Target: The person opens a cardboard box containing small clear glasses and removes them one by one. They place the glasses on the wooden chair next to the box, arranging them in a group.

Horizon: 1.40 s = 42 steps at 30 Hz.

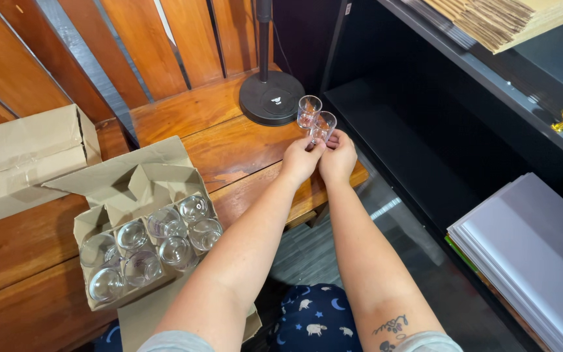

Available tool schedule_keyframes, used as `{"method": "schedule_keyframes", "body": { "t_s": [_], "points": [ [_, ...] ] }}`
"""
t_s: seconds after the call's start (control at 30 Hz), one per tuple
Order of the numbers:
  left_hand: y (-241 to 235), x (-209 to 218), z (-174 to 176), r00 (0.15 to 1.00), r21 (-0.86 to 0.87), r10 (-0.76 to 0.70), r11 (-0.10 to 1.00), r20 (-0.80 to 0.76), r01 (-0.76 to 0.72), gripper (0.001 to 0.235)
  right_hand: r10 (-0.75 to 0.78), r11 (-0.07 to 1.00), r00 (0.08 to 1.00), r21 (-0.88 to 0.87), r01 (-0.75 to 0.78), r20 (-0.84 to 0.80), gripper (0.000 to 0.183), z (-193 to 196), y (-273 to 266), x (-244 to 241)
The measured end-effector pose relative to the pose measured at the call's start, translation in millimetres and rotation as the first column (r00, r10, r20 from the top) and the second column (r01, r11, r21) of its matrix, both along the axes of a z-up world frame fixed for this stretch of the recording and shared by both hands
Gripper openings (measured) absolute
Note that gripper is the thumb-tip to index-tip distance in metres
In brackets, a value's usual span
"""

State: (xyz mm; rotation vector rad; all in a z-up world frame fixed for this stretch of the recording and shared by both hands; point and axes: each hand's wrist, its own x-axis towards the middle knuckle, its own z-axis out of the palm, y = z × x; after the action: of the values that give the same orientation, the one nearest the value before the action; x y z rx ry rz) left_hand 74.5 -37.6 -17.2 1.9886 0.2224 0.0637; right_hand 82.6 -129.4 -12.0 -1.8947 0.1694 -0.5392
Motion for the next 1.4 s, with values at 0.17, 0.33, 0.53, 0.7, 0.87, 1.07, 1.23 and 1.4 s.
{"method": "schedule_keyframes", "body": {
  "t_s": [0.17, 0.33, 0.53, 0.7, 0.87, 1.07, 1.23, 1.4],
  "points": [
    [-3, 3, -13, 0.996, -0.034, 0.029, 0.999, 0.082, -0.026, 0.053, -0.014, 1.0, 1.0, -0.001, 0.014, 0.013, 0.039, -10, -2, 6],
    [-2, 3, -29, 0.988, -0.037, 0.046, 0.998, 0.145, -0.041, 0.051, -0.139, 0.989, 0.99, -0.042, 0.141, 0.037, 0.03, -16, -4, -1],
    [-7, -35, -11, 0.997, -0.027, 0.06, 0.998, 0.051, -0.058, 0.046, -0.068, 0.994, 0.991, 0.091, 0.058, 0.115, 0.031, -32, -4, -25],
    [3, -74, 7, 0.984, -0.163, 0.062, 0.986, 0.165, -0.035, 0.036, 0.04, 0.991, 0.991, 0.12, -0.056, 0.129, 0.027, -12, 11, -67],
    [33, -127, 46, 0.983, -0.031, 0.059, 0.998, 0.172, -0.054, 0.037, 0.19, 0.964, 0.976, 0.169, -0.206, 0.107, 0.028, 15, 39, -110],
    [103, -191, 76, 0.975, 0.138, 0.017, 0.989, 0.221, -0.049, 0.037, 0.37, 0.916, 0.922, 0.119, -0.383, 0.117, 0.029, 39, 86, -158],
    [163, -246, 101, 0.963, 0.209, -0.004, 0.976, 0.271, -0.055, 0.026, 0.511, 0.859, 0.86, -0.021, -0.511, -0.007, 0.024, 64, 113, -199],
    [214, -274, 90, 0.98, 0.504, -0.031, 0.86, 0.196, -0.074, 0.03, 0.645, 0.698, 0.744, -0.261, -0.667, -0.175, 0.037, 63, 119, -209]
  ]
}}
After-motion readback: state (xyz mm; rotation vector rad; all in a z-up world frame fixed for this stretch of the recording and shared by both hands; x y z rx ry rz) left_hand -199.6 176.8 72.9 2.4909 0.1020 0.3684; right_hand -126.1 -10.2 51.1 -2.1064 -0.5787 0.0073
